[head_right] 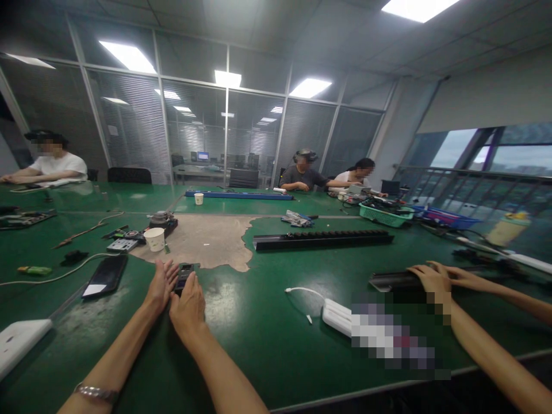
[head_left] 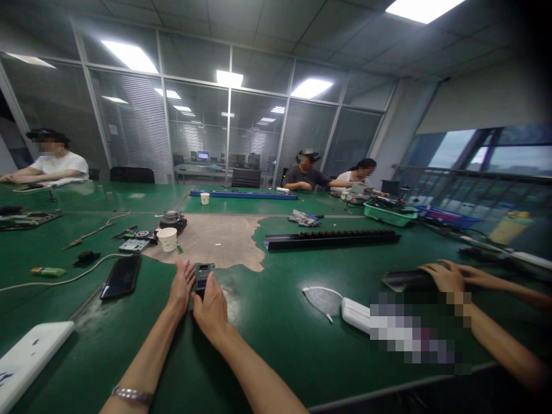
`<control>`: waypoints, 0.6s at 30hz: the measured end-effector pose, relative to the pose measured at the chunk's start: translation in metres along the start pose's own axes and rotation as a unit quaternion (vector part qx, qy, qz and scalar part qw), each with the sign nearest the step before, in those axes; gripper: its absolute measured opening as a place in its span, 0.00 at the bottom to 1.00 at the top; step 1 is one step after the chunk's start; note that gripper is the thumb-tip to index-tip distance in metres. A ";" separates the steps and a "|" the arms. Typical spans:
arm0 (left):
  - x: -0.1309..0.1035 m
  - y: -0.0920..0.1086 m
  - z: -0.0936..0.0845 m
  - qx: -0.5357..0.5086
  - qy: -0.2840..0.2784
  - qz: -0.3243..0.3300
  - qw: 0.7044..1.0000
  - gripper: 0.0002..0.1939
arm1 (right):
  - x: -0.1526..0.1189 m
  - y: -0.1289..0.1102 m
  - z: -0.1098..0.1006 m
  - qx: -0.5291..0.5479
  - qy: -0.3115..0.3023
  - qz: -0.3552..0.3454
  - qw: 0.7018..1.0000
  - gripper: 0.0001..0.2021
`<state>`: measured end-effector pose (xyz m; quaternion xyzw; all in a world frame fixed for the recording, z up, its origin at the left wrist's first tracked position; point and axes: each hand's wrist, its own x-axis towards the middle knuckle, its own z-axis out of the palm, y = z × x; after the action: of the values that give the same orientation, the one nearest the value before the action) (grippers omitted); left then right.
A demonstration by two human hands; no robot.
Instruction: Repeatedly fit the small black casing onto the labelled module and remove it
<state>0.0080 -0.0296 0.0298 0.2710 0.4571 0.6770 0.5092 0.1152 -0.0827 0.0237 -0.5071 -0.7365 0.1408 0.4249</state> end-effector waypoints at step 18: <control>0.001 -0.004 0.000 -0.007 -0.012 -0.003 1.000 0.38 | 0.022 0.015 -0.078 0.041 0.103 -0.001 0.994 0.29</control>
<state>0.0095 -0.0282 0.0265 0.2743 0.4465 0.6755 0.5188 0.1817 -0.0743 0.0710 -0.5004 -0.6832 0.1176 0.5187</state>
